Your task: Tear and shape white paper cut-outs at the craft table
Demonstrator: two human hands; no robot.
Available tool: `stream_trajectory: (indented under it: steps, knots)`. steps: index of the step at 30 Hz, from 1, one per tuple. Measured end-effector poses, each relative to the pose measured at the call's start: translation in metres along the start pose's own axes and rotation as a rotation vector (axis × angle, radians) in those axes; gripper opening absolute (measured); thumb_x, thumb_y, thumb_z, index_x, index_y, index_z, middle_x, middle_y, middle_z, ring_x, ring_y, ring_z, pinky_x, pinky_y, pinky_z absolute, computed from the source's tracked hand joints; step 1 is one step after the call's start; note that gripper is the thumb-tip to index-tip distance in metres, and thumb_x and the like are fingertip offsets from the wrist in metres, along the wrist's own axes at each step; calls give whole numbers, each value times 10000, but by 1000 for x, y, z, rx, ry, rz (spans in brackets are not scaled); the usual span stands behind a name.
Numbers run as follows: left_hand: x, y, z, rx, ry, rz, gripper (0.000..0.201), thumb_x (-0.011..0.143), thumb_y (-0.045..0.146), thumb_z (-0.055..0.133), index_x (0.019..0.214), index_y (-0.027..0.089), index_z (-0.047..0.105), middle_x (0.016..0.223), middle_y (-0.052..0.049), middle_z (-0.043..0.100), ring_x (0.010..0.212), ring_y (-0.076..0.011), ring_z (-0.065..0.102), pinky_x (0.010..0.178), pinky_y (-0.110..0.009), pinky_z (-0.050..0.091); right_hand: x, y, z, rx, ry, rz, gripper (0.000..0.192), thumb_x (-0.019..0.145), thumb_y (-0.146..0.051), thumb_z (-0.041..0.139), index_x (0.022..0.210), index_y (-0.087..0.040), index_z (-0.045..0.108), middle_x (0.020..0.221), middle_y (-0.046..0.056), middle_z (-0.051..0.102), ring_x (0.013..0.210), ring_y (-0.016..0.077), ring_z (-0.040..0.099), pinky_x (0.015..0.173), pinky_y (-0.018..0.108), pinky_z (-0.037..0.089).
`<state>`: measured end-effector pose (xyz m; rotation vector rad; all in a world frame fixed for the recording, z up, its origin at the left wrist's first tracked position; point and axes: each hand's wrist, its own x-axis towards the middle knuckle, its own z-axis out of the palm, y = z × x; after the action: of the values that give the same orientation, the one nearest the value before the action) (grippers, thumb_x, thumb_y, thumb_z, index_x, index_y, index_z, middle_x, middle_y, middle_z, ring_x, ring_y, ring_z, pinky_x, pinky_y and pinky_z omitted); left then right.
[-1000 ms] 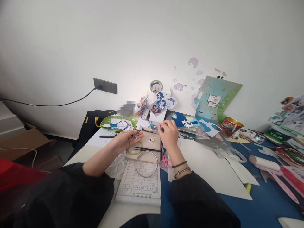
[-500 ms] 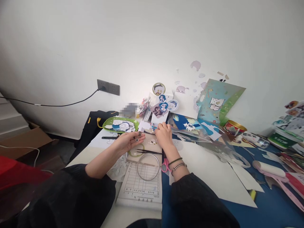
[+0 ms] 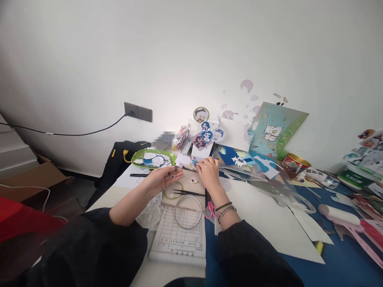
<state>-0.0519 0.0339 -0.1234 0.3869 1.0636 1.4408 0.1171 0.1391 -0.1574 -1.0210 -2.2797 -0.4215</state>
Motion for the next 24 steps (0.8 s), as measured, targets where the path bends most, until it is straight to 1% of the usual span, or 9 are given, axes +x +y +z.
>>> stream_trajectory:
  steps: [2,4,10,15,20,24]
  knots:
    - [1,0,-1,-2,-1,-2,182,834,18,508,694,90,599,752,-149,724,679,-177,715,720,-272,602,0,3,-1,0,6,19,144,865,-197,593,827,-206,731,842,50,704,900,211,509,788,357,272]
    - [3,-1,-2,-4,-6,-3,182,831,14,507,694,92,599,751,-145,725,681,-177,716,698,-262,603,-1,5,-2,2,-1,7,138,863,-198,597,837,-211,731,864,50,705,914,215,514,798,363,273]
    - [5,-1,-3,-12,-24,0,165,826,18,514,706,84,607,758,-142,727,695,-177,718,674,-245,603,-3,6,-3,20,-74,-134,118,841,-212,631,830,-255,740,898,25,702,942,203,511,824,365,282]
    - [4,-2,-3,-9,-18,2,174,825,14,512,696,83,606,755,-138,727,686,-175,716,656,-238,603,-4,4,-3,17,-82,-183,150,834,-181,627,754,-241,739,841,20,701,908,199,512,816,373,287]
    - [6,-4,-4,-3,-22,1,170,826,18,515,702,78,614,762,-139,728,688,-174,716,656,-237,602,-5,4,-3,12,-71,-196,173,823,-155,608,706,-225,715,808,13,705,887,192,522,819,365,294]
    - [8,-4,-5,-1,-22,6,158,823,15,519,713,71,618,764,-143,727,688,-174,717,671,-244,600,-4,4,-2,-18,-23,-143,184,825,-137,565,722,-211,698,849,34,705,891,202,515,830,369,286]
